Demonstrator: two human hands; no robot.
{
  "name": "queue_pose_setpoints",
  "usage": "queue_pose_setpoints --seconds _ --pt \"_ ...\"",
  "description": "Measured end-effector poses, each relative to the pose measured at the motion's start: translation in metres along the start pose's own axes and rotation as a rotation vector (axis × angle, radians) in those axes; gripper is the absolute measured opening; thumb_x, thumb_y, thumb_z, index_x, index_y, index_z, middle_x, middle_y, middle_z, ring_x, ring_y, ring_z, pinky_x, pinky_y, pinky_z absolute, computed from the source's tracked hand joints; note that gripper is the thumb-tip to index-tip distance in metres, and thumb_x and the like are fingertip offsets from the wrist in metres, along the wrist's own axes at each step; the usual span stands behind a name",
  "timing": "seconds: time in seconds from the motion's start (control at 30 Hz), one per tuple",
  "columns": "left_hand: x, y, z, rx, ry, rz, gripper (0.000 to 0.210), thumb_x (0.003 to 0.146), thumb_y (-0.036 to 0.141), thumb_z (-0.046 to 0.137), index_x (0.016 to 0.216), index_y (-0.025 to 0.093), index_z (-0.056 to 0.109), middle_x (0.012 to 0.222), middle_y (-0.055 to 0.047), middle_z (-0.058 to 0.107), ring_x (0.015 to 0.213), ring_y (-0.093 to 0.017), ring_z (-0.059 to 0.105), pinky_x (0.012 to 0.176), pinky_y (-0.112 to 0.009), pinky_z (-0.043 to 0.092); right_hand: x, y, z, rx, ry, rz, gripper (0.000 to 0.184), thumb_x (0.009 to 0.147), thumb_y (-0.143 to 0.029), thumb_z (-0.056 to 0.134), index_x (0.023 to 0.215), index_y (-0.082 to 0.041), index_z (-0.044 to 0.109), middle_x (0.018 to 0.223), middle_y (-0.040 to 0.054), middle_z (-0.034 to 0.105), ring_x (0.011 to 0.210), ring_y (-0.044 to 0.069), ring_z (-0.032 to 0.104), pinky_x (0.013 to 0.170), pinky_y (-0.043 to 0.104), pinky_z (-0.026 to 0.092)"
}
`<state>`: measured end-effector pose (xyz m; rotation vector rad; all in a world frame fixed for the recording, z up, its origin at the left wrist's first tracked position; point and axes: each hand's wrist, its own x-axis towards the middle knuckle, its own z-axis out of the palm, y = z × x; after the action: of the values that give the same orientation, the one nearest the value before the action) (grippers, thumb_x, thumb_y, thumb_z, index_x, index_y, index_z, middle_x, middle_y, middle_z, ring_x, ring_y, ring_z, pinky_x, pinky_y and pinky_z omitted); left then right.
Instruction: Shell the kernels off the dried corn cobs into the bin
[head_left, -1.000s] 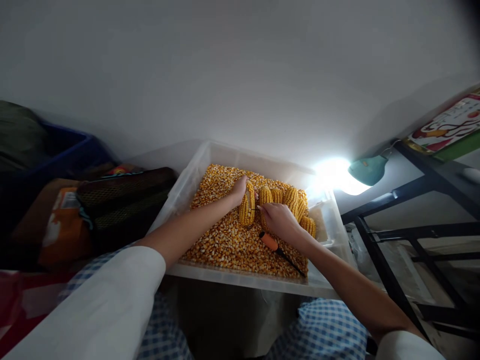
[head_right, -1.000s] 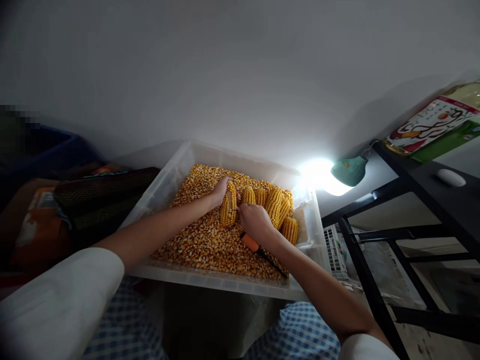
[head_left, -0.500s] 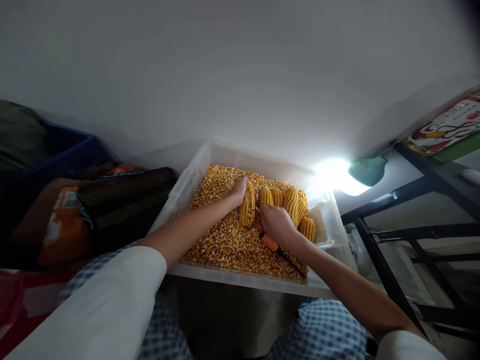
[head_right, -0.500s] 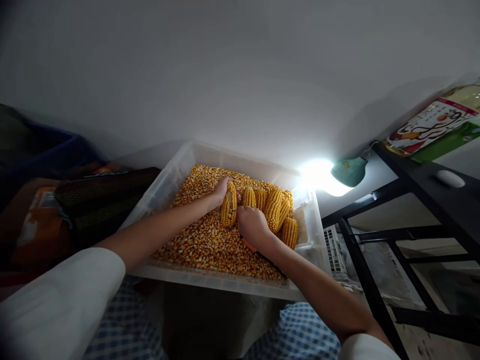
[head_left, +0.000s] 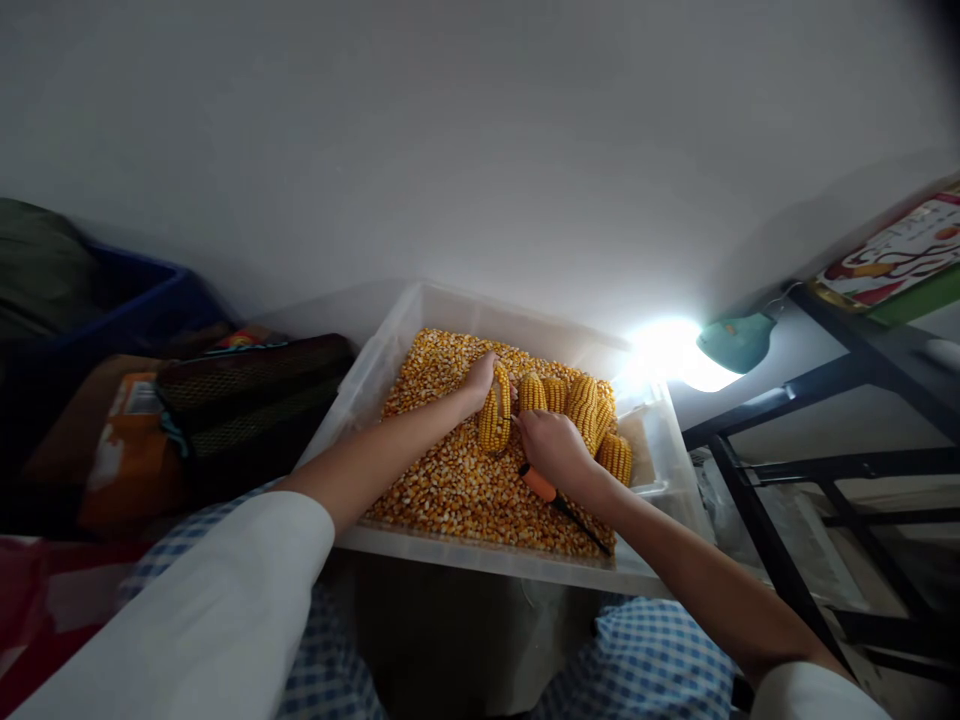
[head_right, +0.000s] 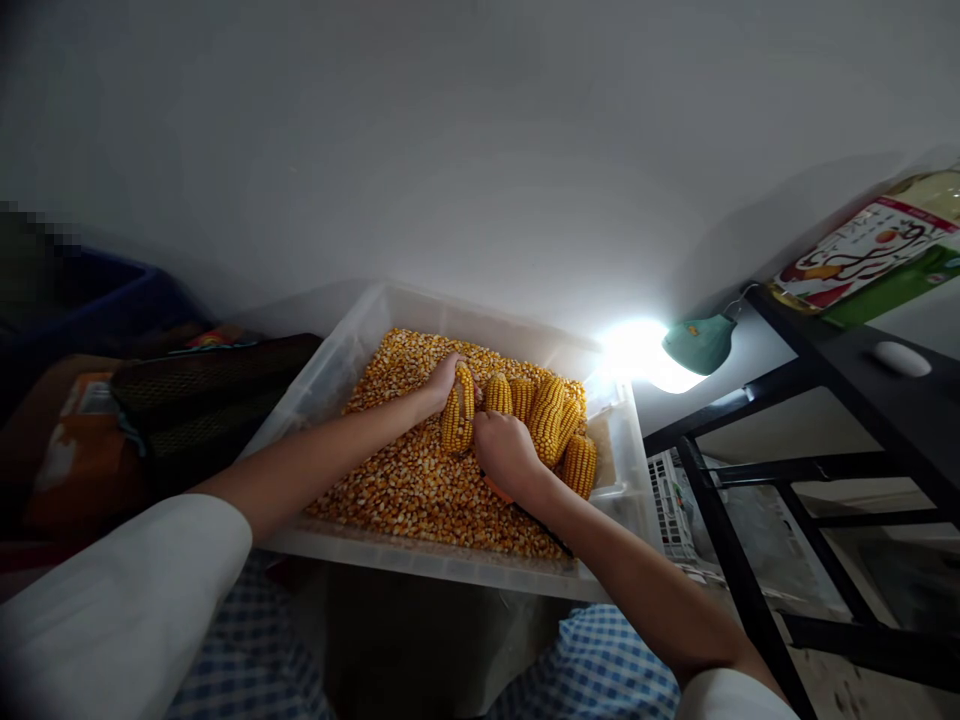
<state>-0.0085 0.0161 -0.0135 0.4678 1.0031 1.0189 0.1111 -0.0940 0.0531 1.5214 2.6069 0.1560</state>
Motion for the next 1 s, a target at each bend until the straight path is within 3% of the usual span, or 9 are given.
queue_pose_setpoints --seconds 0.33,0.6,0.8,1.0 --pt "-0.007 0.003 0.004 -0.049 0.05 0.006 0.028 0.075 0.035 0.039 0.075 0.016 0.059 0.039 -0.003 0.052 0.048 -0.022 0.059 0.051 -0.031 0.046 0.002 -0.002 -0.008 -0.015 -0.064 -0.043 0.024 0.084 -0.017 0.035 0.081 -0.012 0.057 0.078 0.0109 0.062 0.071 0.016 0.058 0.066 0.024 0.04" --pt "0.001 -0.001 0.002 -0.056 0.028 0.018 0.027 0.075 0.034 0.037 0.071 0.016 0.057 0.037 -0.002 0.051 0.044 -0.02 0.057 0.049 -0.03 0.046 0.019 0.001 -0.025 -0.078 -0.133 -0.203 0.022 0.075 -0.01 0.041 0.074 -0.007 0.062 0.072 0.0133 0.064 0.067 0.018 0.059 0.063 0.026 0.04" --pt "0.009 -0.004 0.001 -0.029 0.073 0.145 0.022 0.073 0.029 0.039 0.064 0.016 0.053 0.036 0.001 0.048 0.04 -0.015 0.054 0.047 -0.025 0.045 0.033 0.004 -0.029 -0.088 -0.135 -0.292 0.022 0.074 -0.011 0.042 0.076 -0.006 0.064 0.074 0.0149 0.064 0.069 0.02 0.059 0.062 0.026 0.039" --pt "0.009 -0.003 0.001 -0.016 0.073 0.147 0.022 0.073 0.029 0.038 0.06 0.017 0.05 0.036 0.001 0.046 0.038 -0.014 0.052 0.044 -0.023 0.043 0.039 0.012 -0.026 -0.076 -0.126 -0.289 0.023 0.075 -0.011 0.041 0.079 -0.008 0.064 0.077 0.0131 0.065 0.07 0.018 0.058 0.063 0.025 0.037"
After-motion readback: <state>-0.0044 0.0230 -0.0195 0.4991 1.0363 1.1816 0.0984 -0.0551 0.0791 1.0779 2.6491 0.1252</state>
